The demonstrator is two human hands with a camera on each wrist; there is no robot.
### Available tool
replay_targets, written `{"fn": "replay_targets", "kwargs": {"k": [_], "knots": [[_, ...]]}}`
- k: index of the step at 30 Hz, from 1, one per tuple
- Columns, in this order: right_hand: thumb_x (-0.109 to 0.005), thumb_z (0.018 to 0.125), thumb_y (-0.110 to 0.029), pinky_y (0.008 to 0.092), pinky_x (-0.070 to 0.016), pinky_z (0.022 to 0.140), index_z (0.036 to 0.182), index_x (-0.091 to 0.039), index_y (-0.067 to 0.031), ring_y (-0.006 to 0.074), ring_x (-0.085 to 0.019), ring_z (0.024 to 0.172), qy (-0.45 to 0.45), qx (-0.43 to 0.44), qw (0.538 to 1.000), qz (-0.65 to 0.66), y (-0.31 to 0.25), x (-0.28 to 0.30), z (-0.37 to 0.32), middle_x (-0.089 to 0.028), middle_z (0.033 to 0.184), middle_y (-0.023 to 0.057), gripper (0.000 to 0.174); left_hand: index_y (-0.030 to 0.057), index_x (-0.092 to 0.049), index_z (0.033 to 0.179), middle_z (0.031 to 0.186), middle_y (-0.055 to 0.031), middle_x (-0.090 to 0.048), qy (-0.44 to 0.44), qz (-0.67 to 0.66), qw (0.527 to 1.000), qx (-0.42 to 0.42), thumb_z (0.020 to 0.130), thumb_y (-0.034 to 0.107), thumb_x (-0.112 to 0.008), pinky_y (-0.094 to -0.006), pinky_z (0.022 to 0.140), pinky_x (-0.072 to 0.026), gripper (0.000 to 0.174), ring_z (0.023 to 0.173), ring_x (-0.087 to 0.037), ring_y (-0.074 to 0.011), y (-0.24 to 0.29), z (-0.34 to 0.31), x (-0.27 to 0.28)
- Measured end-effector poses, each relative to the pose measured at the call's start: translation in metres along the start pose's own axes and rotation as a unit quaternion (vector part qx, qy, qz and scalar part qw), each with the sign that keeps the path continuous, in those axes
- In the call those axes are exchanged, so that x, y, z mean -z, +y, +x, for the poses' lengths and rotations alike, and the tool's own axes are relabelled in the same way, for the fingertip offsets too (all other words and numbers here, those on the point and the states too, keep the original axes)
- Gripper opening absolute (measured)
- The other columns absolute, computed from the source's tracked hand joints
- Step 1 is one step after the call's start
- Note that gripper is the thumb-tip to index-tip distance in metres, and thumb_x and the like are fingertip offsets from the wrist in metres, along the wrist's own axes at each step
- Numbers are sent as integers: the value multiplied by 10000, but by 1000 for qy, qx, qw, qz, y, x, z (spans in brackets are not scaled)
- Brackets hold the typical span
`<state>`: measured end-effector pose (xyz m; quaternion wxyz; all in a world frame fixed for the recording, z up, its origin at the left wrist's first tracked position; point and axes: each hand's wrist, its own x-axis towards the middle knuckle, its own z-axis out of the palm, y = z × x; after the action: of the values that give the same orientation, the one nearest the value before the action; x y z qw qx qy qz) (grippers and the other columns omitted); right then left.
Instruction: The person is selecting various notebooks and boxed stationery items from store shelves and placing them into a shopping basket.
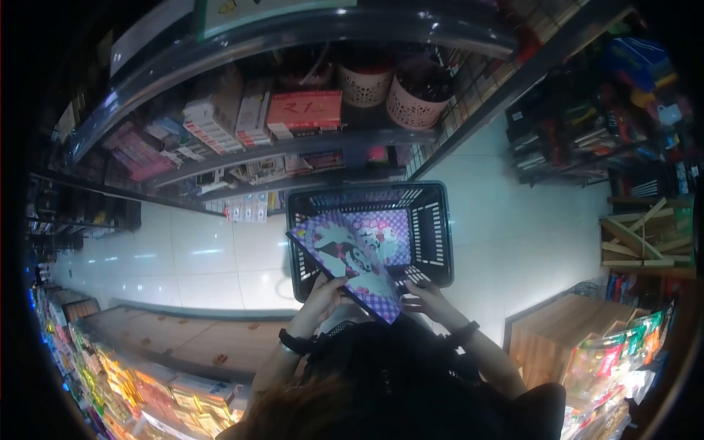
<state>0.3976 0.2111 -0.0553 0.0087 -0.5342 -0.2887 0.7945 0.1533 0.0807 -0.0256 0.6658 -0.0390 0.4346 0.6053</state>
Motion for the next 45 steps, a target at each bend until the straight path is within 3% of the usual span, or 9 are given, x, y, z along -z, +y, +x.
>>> {"fn": "replay_targets", "kwargs": {"k": [6, 10, 19, 26, 34, 37, 38, 40, 45], "knots": [[-565, 862, -169, 429, -480, 850, 1218, -374, 23, 289, -567, 1001, -135, -127, 969, 166, -27, 22, 34, -536, 1107, 138, 448, 13, -332, 1248, 1190, -157, -479, 52, -116, 992, -18, 886, 21, -436, -457, 819, -514, 376, 1043, -537, -286, -28, 13, -7], [-482, 810, 50, 455, -441, 900, 1287, -315, -48, 285, -544, 1034, -62, -56, 995, 62, -44, 27, 75, -508, 1155, 145, 515, 28, -345, 1230, 1181, -143, -473, 118, -141, 983, 23, 899, 34, -425, -467, 873, -474, 341, 1048, -527, -284, -61, 47, 6], [-512, 797, 15, 406, -529, 683, 1275, -335, -55, 243, -605, 845, -68, 3, 980, -185, -47, 64, 234, -584, 1003, 119, 515, 74, -398, 1164, 1190, -141, -466, 260, -274, 914, 147, 870, 138, -464, -479, 941, -378, 308, 1109, -469, -321, -119, 118, 43], [-496, 749, -43, 378, -496, 757, 1220, -456, -70, 296, -600, 904, 210, 104, 870, -433, 36, 112, 340, -602, 1031, 168, 474, 103, -456, 1073, 1145, -86, -533, 241, -311, 915, 90, 838, 201, -533, -387, 854, -422, 265, 1051, -505, -257, -101, 70, 35], [-506, 737, -58, 390, -418, 923, 1237, -412, -36, 391, -508, 1072, 156, 30, 794, -587, -28, 75, 273, -526, 1142, 258, 509, 107, -510, 1008, 1071, -9, -556, 232, -303, 924, 35, 842, 242, -530, -338, 823, -416, 215, 931, -526, -179, -95, 35, 73], [-634, 679, -177, 430, -425, 892, 1205, -389, 17, 391, -536, 1033, 184, 87, 829, -521, -26, 78, 271, -547, 1075, 292, 612, 97, -517, 984, 964, 12, -593, 157, -300, 941, 0, 856, 218, -510, -320, 808, -418, 177, 881, -540, -161, -77, 24, 87], [-638, 683, -159, 415, -445, 856, 1142, -457, 19, 376, -549, 1014, 104, 145, 823, -540, -37, 73, 261, -548, 1101, 247, 525, 92, -519, 971, 906, 20, -610, 91, -301, 949, -17, 861, 201, -503, -313, 800, -421, 156, 859, -547, -153, -75, 19, 99], [-627, 713, -102, 339, -482, 762, 1063, -528, 9, 310, -580, 949, 88, 484, 724, -484, -66, 49, 217, -573, 1029, 188, 380, 85, -541, 882, 821, -15, -633, 219, -278, 934, -44, 866, 157, -500, -302, 702, -457, 85, 753, -586, -139, -20, 8, 70], [-545, 780, -22, 359, -465, 768, 941, -580, 2, 318, -589, 868, 55, 572, 694, -434, -203, -45, 28, -588, 931, 163, 166, 62, -558, 823, 708, -20, -615, 185, -265, 940, -111, 871, 185, -482, -264, 615, -466, 152, 654, -590, -141, 29, -15, 90]]}}
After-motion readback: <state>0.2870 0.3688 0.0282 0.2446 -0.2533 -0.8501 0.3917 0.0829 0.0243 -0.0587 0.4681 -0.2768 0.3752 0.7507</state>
